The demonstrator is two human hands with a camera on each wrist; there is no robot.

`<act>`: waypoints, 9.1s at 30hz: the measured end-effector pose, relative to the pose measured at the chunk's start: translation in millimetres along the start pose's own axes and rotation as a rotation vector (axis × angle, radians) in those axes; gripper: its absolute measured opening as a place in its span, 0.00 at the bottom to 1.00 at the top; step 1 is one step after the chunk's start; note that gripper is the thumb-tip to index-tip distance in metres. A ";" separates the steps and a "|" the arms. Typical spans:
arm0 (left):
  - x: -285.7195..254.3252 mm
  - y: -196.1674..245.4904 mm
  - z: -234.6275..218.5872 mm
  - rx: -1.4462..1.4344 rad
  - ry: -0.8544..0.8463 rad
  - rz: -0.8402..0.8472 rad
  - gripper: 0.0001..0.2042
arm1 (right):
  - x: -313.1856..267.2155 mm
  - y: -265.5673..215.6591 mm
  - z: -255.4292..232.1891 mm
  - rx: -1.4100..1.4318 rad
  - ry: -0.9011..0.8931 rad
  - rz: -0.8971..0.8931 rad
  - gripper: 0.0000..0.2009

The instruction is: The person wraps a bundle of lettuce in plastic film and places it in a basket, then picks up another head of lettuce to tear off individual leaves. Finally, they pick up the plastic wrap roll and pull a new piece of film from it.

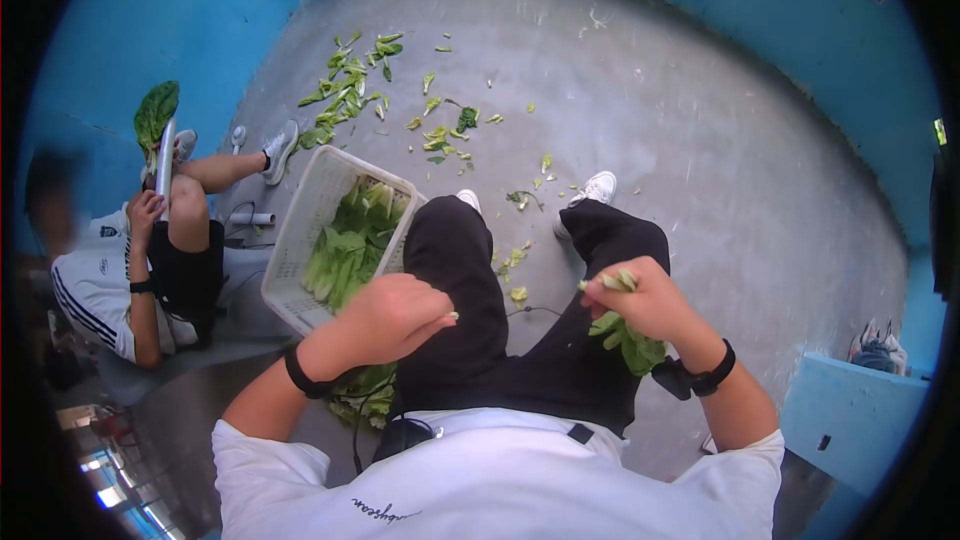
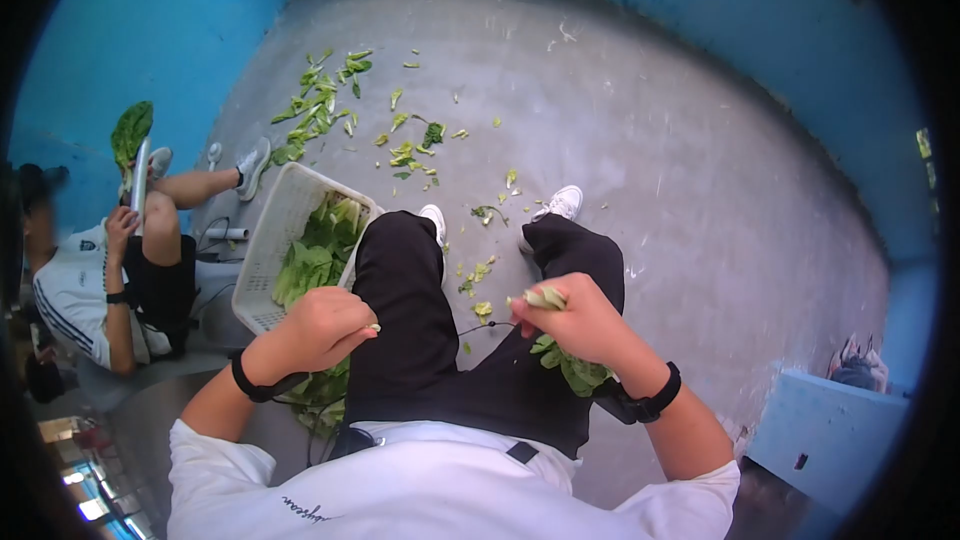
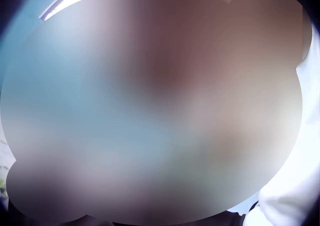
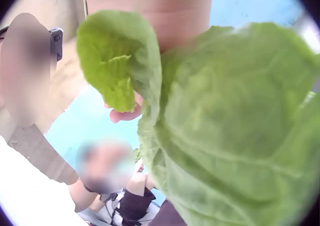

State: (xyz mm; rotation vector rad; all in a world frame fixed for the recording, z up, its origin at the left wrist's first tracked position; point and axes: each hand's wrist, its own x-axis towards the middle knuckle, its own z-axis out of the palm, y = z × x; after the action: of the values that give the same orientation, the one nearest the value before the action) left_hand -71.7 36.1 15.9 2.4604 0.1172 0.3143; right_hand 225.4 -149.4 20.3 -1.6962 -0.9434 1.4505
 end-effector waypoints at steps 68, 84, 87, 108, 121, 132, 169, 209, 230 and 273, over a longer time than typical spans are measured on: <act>44.3 54.9 70.5 -0.856 0.107 -0.342 0.16 | -1.8 27.9 71.4 0.833 0.239 -0.338 0.11; 35.1 30.3 121.1 -1.374 -0.236 -0.514 0.26 | -2.6 33.3 44.6 1.359 0.021 -0.327 0.08; 37.7 27.3 111.3 -1.308 -0.242 -0.490 0.21 | -1.4 21.8 44.8 1.419 0.076 -0.338 0.07; -249.1 -292.7 64.6 -0.711 0.876 -1.406 0.13 | 80.2 -12.8 -6.9 1.167 0.225 -0.478 0.08; -356.2 -367.6 184.3 -0.841 0.627 -1.967 0.20 | 142.5 -19.8 1.1 0.965 0.250 -0.245 0.08; -359.3 -380.0 235.2 -1.438 0.865 -1.948 0.32 | 175.2 -31.4 23.1 0.818 0.288 -0.113 0.08; -409.8 -409.9 223.8 -0.547 -0.459 -1.695 0.27 | 188.6 -23.9 47.9 0.847 0.250 -0.077 0.06; -214.4 -200.2 -70.8 -0.731 0.549 -1.271 0.08 | 115.3 -45.9 58.1 0.750 0.149 -0.147 0.06; 41.5 12.6 -106.1 -1.407 0.451 -0.442 0.18 | 74.9 -62.5 99.0 -0.033 0.134 -0.462 0.23; 246.6 159.4 172.7 -1.041 0.357 -0.221 0.34 | -104.6 -5.0 -120.8 0.293 1.005 -0.190 0.19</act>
State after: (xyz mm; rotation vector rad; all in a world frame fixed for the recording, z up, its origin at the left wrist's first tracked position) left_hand 211.7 -152.4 30.9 1.3360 0.2884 0.5448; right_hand 333.5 -244.6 89.7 -1.7271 -0.2922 0.4325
